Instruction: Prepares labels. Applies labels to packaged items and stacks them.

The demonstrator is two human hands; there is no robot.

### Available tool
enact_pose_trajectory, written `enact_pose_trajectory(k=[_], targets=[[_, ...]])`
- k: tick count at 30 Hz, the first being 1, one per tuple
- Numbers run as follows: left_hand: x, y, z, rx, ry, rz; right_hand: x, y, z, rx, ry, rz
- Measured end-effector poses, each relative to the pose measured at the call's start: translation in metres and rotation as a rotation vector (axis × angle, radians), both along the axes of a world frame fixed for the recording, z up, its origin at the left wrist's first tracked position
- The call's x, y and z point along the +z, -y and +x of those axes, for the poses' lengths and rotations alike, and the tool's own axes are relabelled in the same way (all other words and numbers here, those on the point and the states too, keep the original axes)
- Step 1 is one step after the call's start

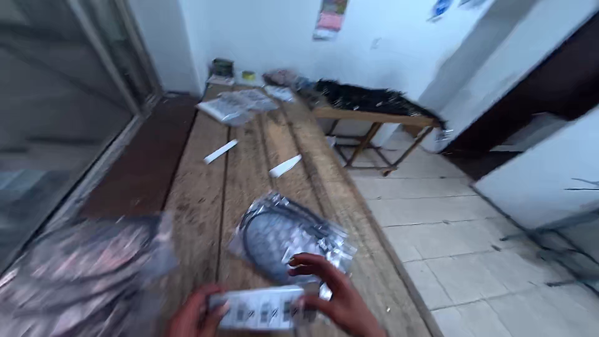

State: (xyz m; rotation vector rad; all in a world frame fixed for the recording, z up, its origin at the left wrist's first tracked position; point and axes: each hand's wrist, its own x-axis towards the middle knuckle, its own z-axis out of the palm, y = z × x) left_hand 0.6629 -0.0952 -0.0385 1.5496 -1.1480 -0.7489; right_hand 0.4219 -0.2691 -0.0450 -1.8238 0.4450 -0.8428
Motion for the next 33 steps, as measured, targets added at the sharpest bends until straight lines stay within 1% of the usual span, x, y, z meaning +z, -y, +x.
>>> enact_pose_trajectory(k=[4,5,6,8,9,13,16,17,19,22,25,29,31,33], targets=[[-0.004,-0.015,-0.010,0.161,-0.094,-0.048,-0.015,-0.017,0.000,-0.067,-0.081,0.032],[-0.004,-0.020,-0.010,0.166,-0.135,-0.051,-0.019,-0.020,-0.002,-0.046,-0.111,0.066],[-0.003,-0.024,-0.010,0.169,-0.167,-0.056,-0.020,-0.022,-0.003,0.017,-0.126,0.138],[-0.002,-0.030,-0.013,0.194,-0.196,-0.064,-0.017,-0.028,-0.005,0.160,-0.103,0.299],[-0.001,-0.034,-0.015,0.209,-0.193,-0.060,-0.015,-0.034,-0.006,0.173,-0.091,0.347],[0.001,-0.045,-0.014,0.238,-0.147,-0.080,-0.002,-0.051,-0.014,0.166,-0.086,0.334],[0.003,-0.050,-0.015,0.243,-0.122,-0.084,-0.009,-0.061,-0.012,-0.015,-0.111,0.155],[0.003,-0.051,-0.016,0.256,-0.095,-0.072,-0.009,-0.061,-0.012,-0.043,-0.102,0.164],[0.005,-0.052,-0.018,0.294,-0.064,-0.052,-0.004,-0.061,-0.013,-0.012,-0.089,0.277],[0.005,-0.053,-0.023,0.349,-0.071,-0.057,0.001,-0.062,-0.013,-0.019,-0.144,0.376],[0.004,-0.052,-0.027,0.351,-0.108,-0.102,0.003,-0.063,-0.014,-0.044,-0.136,0.363],[0.004,-0.049,-0.033,0.435,-0.079,-0.105,0.006,-0.063,-0.013,-0.023,-0.111,0.380],[0.004,-0.050,-0.032,0.476,-0.044,-0.088,0.009,-0.060,-0.013,0.031,-0.155,0.425],[0.003,-0.051,-0.028,0.481,-0.021,-0.089,0.008,-0.055,-0.014,0.075,-0.227,0.385]])
